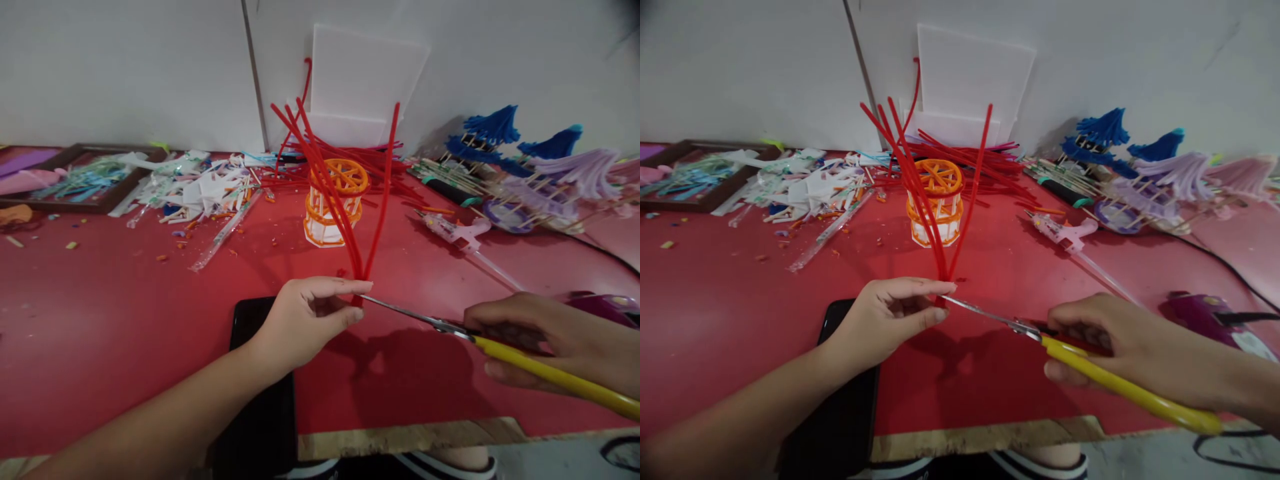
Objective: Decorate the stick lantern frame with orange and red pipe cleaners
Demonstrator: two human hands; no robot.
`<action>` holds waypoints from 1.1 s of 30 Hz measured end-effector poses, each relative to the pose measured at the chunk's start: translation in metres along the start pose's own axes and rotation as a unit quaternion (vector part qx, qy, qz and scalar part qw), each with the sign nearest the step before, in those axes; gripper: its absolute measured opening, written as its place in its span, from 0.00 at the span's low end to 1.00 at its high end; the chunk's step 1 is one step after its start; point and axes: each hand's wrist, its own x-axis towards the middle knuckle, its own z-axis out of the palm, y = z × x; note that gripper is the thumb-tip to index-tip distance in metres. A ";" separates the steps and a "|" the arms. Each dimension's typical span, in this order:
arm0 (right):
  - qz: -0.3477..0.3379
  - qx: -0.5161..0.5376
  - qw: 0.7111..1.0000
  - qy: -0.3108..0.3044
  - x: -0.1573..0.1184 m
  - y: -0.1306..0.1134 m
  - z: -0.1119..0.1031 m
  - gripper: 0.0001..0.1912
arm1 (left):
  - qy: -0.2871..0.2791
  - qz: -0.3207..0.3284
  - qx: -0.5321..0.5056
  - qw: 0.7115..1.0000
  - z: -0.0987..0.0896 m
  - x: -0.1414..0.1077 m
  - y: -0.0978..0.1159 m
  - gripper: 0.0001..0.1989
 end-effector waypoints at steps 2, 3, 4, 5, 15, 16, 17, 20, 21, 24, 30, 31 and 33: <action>0.002 -0.009 0.998 -0.066 0.000 -0.001 0.000 0.17 | -0.003 -0.002 -0.001 1.000 0.000 0.000 -0.001 0.15; 0.004 -0.014 0.997 -0.081 0.001 -0.001 0.000 0.17 | -0.004 -0.004 -0.003 1.000 0.000 0.000 -0.001 0.15; 0.007 -0.016 0.997 -0.081 0.001 -0.001 0.000 0.17 | -0.007 -0.008 -0.005 1.000 0.000 0.000 -0.001 0.15; 0.008 -0.016 0.997 -0.081 0.002 -0.002 0.000 0.18 | -0.010 -0.014 -0.008 1.000 0.000 0.000 -0.001 0.15; 0.022 -0.001 0.995 -0.095 0.002 -0.002 -0.004 0.16 | -0.023 -0.040 -0.037 0.998 -0.001 0.001 0.002 0.16; 0.024 -0.002 0.995 -0.095 0.002 -0.003 -0.004 0.15 | -0.023 -0.046 -0.041 0.998 -0.001 0.001 0.003 0.16; 0.025 -0.004 0.995 -0.093 0.002 -0.003 -0.004 0.15 | -0.024 -0.051 -0.044 0.997 -0.001 0.002 0.003 0.16; 0.025 -0.001 0.996 -0.088 0.002 -0.004 -0.004 0.14 | -0.028 -0.062 -0.051 0.996 -0.001 0.001 0.003 0.16; 0.024 0.002 0.996 -0.088 0.002 -0.004 -0.004 0.14 | -0.028 -0.065 -0.051 0.996 -0.001 0.001 0.002 0.16; 0.023 0.006 0.995 -0.094 0.004 -0.007 -0.003 0.17 | -0.029 -0.073 -0.046 0.996 -0.001 -0.001 0.002 0.16; 0.052 -0.009 0.993 -0.104 0.007 -0.016 -0.002 0.23 | -0.046 -0.094 -0.020 0.994 -0.001 0.001 0.000 0.17; 0.055 -0.009 0.993 -0.108 0.007 -0.017 -0.002 0.23 | -0.047 -0.097 -0.022 0.994 -0.001 0.001 0.000 0.17; 0.054 -0.009 0.992 -0.114 0.008 -0.019 -0.002 0.24 | -0.050 -0.100 -0.033 0.993 -0.002 0.002 0.000 0.16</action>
